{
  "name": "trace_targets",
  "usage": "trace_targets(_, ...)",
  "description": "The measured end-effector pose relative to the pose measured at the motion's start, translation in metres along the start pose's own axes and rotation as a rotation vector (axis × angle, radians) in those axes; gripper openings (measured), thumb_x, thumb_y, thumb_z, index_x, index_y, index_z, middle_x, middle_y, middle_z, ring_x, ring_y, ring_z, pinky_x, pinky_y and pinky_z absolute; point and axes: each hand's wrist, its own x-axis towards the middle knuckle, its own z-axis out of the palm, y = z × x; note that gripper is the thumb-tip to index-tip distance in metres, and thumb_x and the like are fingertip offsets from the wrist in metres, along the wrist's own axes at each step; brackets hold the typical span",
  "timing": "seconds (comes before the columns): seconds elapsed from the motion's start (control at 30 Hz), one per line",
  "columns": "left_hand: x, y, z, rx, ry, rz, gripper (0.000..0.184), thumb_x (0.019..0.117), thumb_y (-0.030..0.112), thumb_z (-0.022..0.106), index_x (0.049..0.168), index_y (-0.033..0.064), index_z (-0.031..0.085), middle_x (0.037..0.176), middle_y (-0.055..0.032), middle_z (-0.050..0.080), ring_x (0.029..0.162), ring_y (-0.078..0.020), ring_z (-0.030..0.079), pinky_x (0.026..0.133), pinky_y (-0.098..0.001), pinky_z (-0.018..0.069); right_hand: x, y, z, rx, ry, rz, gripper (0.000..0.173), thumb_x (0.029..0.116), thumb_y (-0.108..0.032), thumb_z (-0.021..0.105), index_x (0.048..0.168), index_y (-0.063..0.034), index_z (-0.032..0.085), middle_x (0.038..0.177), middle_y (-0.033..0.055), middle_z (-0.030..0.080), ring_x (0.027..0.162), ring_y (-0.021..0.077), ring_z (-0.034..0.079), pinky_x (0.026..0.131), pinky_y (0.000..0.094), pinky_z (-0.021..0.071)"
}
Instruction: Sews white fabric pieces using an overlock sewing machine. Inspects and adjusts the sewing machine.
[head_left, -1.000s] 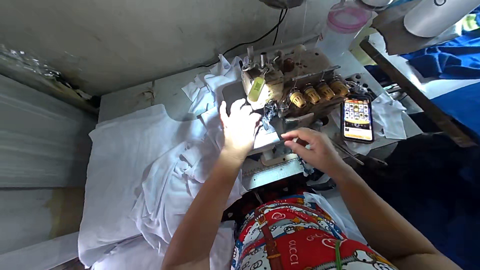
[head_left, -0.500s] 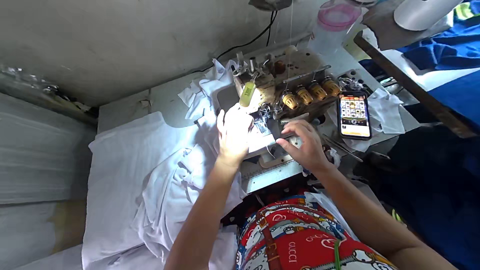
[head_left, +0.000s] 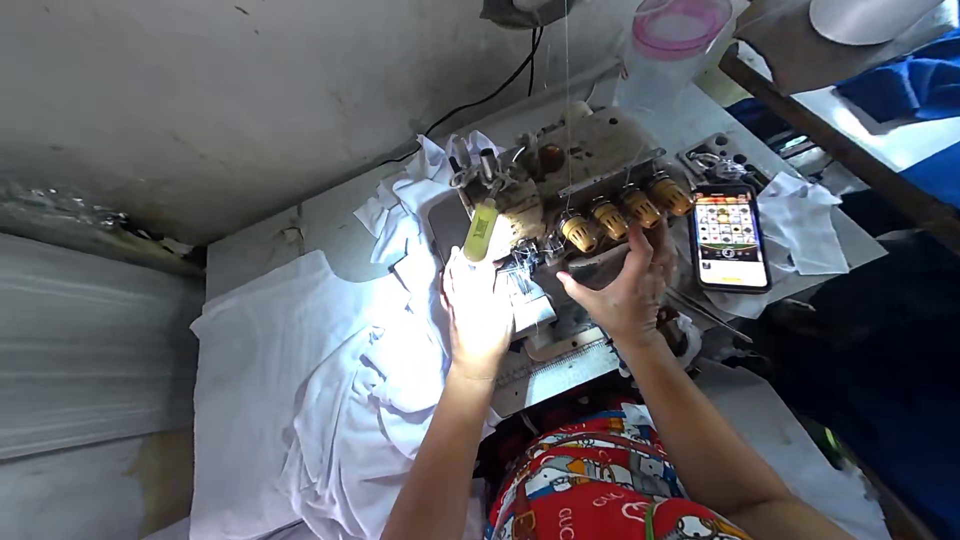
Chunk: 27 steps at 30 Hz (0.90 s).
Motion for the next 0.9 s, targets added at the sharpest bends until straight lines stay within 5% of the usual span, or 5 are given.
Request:
trace_targets(0.27,-0.001,-0.004,0.001,0.021,-0.032,-0.01,0.031,0.0995,0.021,0.056,0.119,0.0024,0.071,0.147,-0.0289,0.05,0.141,-0.0472,0.042,0.114,-0.063,0.0329,-0.006,0.02,-0.013,0.024,-0.03,-0.127,0.099,0.0675,-0.059,0.079,0.146,-0.0055,0.051,0.147,0.0318,0.048,0.132,0.0491,0.05,0.107,0.0648,0.0349)
trace_targets(0.5,-0.007,-0.015,0.001,-0.36,0.166,0.057,0.027,0.0951,0.011,0.064,0.117,-0.004,0.062,0.12,-0.0191,0.064,0.116,-0.0231,0.061,0.101,-0.0379,0.0501,-0.032,0.035,-0.047,0.141,-0.257,-0.338,0.017,0.0833,-0.034,0.073,0.084,-0.0174,0.074,0.101,0.0022,0.076,0.116,0.0263,0.066,0.113,0.0671,0.0252)
trace_targets(0.6,-0.015,-0.03,-0.008,-0.4,0.158,-0.049,0.048,0.0968,0.011,0.061,0.138,-0.0089,0.048,0.135,-0.0237,0.058,0.128,-0.0229,0.055,0.109,-0.0368,0.0443,-0.04,0.039,-0.064,0.16,-0.441,-0.331,0.021,0.0831,-0.034,0.072,0.089,-0.0143,0.075,0.1,0.0037,0.076,0.111,0.0281,0.069,0.11,0.0702,0.029)
trace_targets(0.73,-0.017,-0.049,-0.026,-0.334,0.036,-0.132,0.047,0.1003,0.011,0.056,0.142,-0.0087,0.047,0.141,-0.0257,0.055,0.134,-0.0264,0.053,0.113,-0.0385,0.0418,-0.027,0.046,-0.08,0.354,-0.74,-0.294,0.065,0.0883,-0.07,0.059,0.108,-0.0108,0.077,0.12,0.0099,0.073,0.123,0.0333,0.063,0.108,0.0718,0.0316)
trace_targets(0.9,-0.015,-0.056,-0.044,-0.283,-0.149,-0.091,0.048,0.0967,0.015,0.065,0.14,-0.002,0.056,0.128,-0.0182,0.066,0.1,-0.0131,0.065,0.087,-0.0293,0.0528,0.004,0.008,-0.057,0.519,-0.626,-0.146,0.028,0.0975,-0.024,0.063,0.112,-0.0048,0.076,0.095,0.0094,0.075,0.084,0.0212,0.071,0.076,0.0438,0.0596)
